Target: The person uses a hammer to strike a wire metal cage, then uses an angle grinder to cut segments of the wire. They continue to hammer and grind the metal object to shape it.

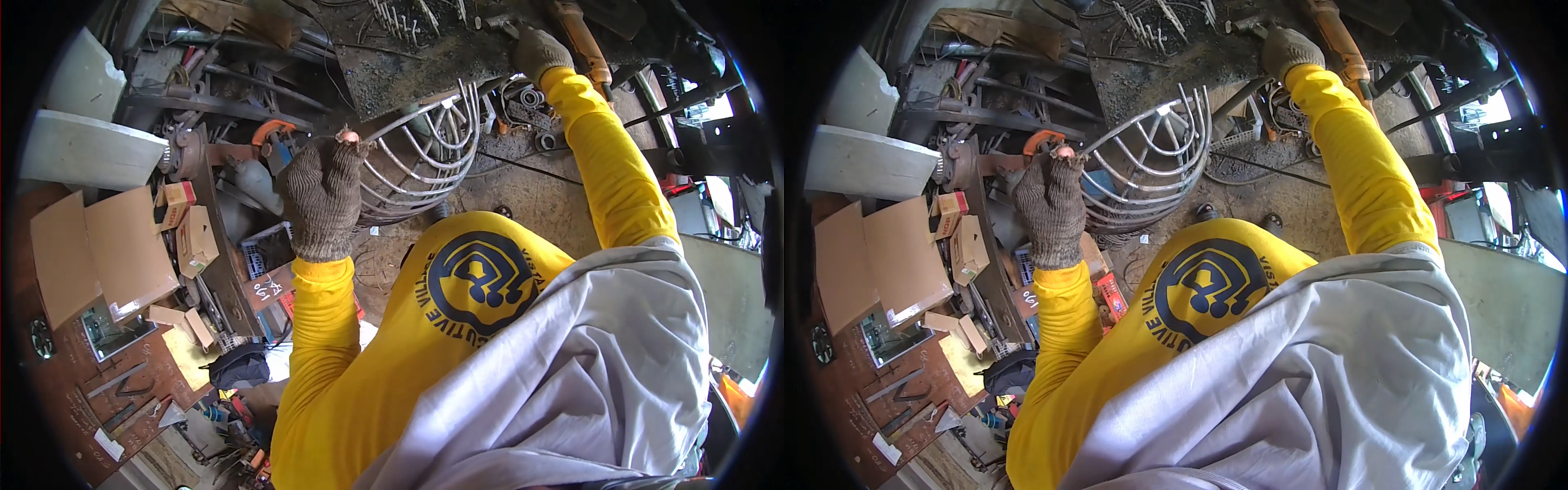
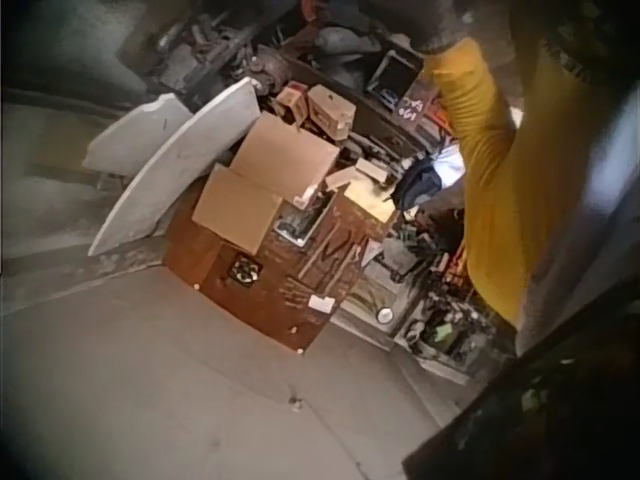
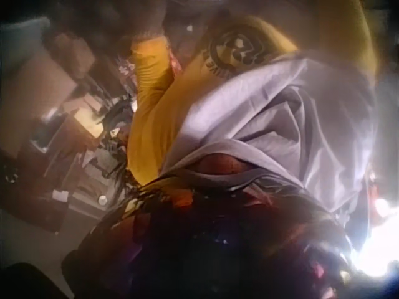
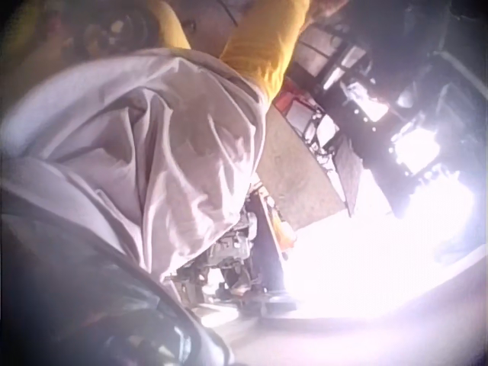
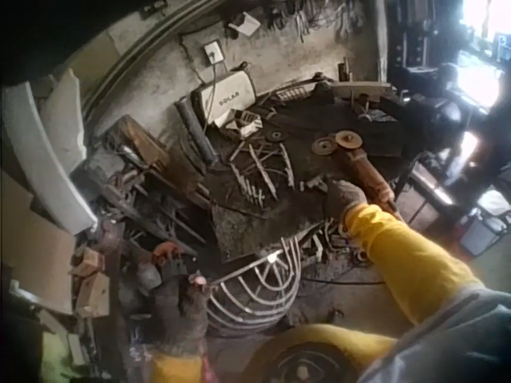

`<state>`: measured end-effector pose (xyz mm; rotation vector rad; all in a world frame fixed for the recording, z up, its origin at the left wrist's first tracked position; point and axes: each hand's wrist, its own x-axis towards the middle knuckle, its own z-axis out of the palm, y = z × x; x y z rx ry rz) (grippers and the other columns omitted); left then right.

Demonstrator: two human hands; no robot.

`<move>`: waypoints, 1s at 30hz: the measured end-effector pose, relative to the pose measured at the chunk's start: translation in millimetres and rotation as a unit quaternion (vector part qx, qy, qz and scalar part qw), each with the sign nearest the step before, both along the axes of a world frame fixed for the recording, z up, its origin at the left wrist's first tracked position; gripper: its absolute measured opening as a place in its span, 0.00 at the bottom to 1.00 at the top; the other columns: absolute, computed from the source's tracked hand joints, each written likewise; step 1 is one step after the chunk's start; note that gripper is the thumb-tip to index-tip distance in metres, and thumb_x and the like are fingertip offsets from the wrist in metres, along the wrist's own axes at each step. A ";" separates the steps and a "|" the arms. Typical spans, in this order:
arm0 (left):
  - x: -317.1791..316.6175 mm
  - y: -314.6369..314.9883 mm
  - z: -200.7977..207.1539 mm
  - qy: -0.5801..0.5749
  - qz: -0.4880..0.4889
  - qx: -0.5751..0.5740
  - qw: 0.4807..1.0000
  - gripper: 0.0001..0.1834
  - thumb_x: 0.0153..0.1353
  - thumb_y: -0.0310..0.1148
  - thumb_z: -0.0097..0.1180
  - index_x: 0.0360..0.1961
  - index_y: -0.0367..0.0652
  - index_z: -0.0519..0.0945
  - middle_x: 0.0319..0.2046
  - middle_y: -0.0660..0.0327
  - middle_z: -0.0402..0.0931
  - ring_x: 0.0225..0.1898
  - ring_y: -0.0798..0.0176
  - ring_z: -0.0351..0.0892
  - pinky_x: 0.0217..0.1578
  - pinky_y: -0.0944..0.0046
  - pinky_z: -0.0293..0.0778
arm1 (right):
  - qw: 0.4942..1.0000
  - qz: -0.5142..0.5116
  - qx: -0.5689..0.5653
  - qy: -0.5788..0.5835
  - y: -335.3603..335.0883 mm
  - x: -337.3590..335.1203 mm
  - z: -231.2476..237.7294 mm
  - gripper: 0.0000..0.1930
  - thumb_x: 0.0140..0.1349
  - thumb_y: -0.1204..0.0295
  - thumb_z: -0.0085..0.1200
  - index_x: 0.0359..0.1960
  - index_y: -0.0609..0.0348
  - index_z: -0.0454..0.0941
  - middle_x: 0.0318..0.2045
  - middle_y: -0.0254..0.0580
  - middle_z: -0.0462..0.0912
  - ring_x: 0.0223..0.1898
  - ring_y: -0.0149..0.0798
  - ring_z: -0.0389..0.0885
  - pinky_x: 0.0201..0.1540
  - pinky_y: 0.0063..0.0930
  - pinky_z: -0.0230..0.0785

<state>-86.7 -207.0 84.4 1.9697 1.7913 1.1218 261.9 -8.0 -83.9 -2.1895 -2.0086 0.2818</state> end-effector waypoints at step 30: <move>98.9 10.3 13.0 0.204 -0.117 0.075 0.969 0.20 0.65 0.51 0.59 0.29 0.43 0.83 0.24 0.53 0.80 0.25 0.50 0.80 0.28 0.55 0.73 | 0.661 0.258 0.234 0.664 -283.9 -11.9 113.1 0.24 0.62 0.63 0.60 0.54 0.68 0.71 0.34 0.53 0.80 0.31 0.47 0.79 0.33 0.38 0.71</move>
